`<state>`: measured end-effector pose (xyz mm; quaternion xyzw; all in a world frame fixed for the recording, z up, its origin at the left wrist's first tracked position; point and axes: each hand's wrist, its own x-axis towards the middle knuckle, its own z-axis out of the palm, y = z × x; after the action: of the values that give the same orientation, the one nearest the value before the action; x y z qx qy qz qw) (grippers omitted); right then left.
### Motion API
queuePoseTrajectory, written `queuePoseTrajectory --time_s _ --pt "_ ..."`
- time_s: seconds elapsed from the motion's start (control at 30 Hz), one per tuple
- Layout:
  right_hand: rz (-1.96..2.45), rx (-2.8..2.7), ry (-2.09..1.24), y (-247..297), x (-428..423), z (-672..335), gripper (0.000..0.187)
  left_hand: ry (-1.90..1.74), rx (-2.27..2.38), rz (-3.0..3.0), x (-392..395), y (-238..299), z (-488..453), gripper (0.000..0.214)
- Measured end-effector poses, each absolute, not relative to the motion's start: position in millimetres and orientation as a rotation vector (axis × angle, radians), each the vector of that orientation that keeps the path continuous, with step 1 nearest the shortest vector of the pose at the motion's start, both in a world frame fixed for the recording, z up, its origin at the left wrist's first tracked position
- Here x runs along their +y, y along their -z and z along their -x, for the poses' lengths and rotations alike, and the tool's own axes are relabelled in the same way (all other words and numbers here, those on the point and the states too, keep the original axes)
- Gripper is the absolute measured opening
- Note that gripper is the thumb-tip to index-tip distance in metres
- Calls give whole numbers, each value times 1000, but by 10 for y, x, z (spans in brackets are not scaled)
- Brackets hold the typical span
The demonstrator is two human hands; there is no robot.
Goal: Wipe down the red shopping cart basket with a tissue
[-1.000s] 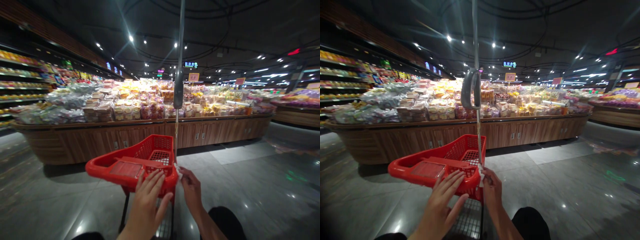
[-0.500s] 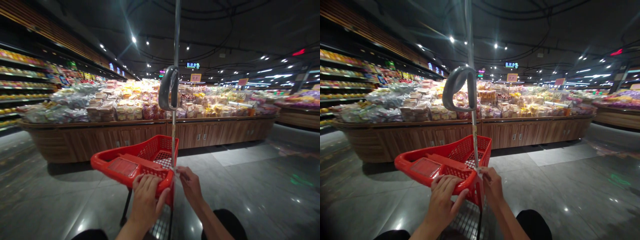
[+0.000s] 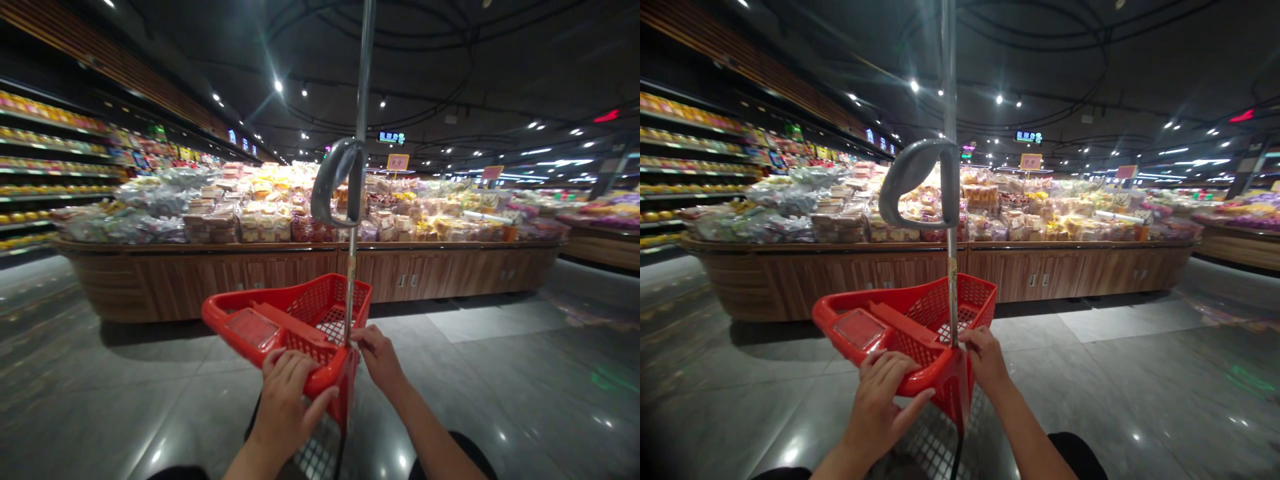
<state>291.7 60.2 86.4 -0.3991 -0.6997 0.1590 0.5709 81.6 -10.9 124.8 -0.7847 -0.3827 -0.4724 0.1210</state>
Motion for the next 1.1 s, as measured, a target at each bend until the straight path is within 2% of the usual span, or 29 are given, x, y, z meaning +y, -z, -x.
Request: queuePoseTrajectory --time_s 0.67,1.1 --pt "940 -1759 -375 -910 483 -2789 41 1250 -963 2428 145 -1295 -375 24" --pt "1013 -1826 -426 -970 464 -2705 38 1106 -987 2542 248 -1356 11 23"
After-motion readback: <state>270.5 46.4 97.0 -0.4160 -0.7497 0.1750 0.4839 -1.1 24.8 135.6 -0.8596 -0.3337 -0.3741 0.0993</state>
